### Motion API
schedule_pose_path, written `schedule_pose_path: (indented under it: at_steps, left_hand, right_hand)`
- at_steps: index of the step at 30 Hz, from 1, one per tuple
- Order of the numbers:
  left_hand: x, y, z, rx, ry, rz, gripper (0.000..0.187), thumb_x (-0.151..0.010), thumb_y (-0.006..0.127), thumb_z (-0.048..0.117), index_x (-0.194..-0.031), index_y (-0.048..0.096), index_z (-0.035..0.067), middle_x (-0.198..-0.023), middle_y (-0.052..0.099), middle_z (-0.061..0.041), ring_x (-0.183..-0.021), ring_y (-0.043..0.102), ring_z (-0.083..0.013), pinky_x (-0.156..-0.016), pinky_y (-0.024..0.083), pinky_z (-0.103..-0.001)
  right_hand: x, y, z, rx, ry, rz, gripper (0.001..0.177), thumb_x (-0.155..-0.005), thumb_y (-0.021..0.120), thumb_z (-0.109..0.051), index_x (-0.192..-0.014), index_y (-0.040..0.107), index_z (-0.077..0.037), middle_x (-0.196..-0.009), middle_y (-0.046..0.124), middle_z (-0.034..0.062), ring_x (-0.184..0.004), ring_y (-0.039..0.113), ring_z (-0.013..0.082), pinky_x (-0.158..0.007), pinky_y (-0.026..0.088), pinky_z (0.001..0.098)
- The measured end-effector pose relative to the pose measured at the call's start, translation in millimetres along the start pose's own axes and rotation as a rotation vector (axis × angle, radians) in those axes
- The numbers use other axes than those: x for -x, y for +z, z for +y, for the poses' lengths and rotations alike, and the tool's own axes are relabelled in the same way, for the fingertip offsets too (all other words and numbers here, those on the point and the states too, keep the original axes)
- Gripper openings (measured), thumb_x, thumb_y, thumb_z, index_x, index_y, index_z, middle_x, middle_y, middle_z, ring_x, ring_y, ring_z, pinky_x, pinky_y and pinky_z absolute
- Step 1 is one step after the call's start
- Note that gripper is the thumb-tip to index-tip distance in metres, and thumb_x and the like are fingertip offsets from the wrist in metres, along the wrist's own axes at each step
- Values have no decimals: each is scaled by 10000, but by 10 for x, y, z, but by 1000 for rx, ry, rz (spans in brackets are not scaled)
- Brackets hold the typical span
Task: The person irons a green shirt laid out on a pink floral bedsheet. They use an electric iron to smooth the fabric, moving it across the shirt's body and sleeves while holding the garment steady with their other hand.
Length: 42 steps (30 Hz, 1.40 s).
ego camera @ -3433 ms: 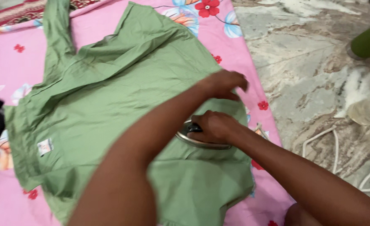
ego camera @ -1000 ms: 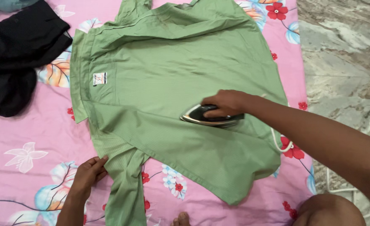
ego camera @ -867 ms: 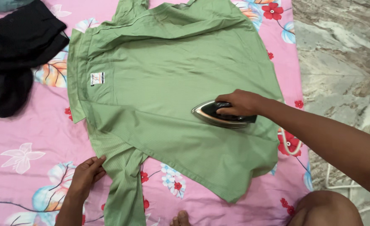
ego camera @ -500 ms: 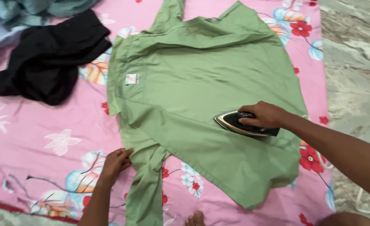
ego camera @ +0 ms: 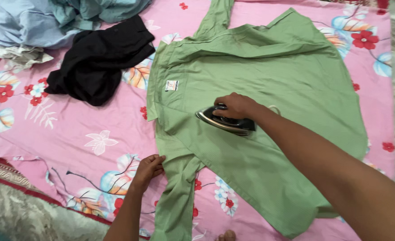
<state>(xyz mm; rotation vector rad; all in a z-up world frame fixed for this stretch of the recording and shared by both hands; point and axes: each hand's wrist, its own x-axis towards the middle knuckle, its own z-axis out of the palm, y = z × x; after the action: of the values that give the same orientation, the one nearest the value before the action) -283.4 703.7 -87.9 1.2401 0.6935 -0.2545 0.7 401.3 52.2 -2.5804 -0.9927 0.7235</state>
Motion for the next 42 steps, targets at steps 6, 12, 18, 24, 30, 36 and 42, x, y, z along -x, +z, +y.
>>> schedule_pose_path:
  at_steps: [6,12,18,24,30,36,42]
  left_hand:
    - [57,57,77,0,-30,29,213,-933,718,232,-805,617,95,-662,501,67,-543,449,-31,-538,441,-188]
    - [-22,-124,-62,-91,-60,81,258,-920,734,251,-814,569,83,-693,428,45,-578,412,-73,-523,390,-236]
    - [-306,-288,-217,-130,-183,162,232,-921,718,268,-945,643,49,-746,548,-2,-644,535,-108,-624,493,-258]
    - [-583,-467,-412,-139,-230,153,274,-922,703,268,-1047,674,26,-801,671,-54,-699,638,-142,-668,543,-277]
    - [-609,-511,-476,-132,-172,162,245,-939,750,257,-995,670,33,-764,592,-16,-642,568,-112,-611,511,-257]
    - [-438,-372,-313,-116,-108,179,287,-935,792,285,-995,648,44,-717,498,34,-571,468,-73,-550,458,-236]
    - [-30,411,-295,-745,655,617,466,-892,838,291,-1156,635,-35,-914,652,-54,-769,615,-140,-697,515,-307]
  right_hand:
    - [-387,134,-231,11,-151,61,461,-900,652,-543,-1195,722,-195,-1086,755,128,-1018,704,347,-868,559,486]
    - [-269,195,-219,0,-105,52,478,-897,647,-586,-1207,718,-229,-1105,754,122,-1044,702,353,-878,562,499]
    - [526,46,302,-4,-43,-1,477,-881,646,-557,-1242,694,-249,-1086,754,98,-995,704,354,-838,561,502]
    - [1510,-109,1071,-32,120,31,485,-888,630,-566,-1265,687,-265,-1031,768,102,-954,719,349,-833,561,493]
    - [2107,-128,1767,-55,234,224,493,-907,645,-529,-1274,681,-202,-1026,770,142,-920,730,364,-824,583,476]
    - [2341,-255,1757,24,164,36,490,-886,639,-523,-1268,681,-219,-1023,765,126,-929,723,347,-824,562,480]
    - [2337,-215,1830,-7,201,167,484,-906,640,-518,-1265,687,-197,-1030,759,135,-938,718,354,-830,561,482]
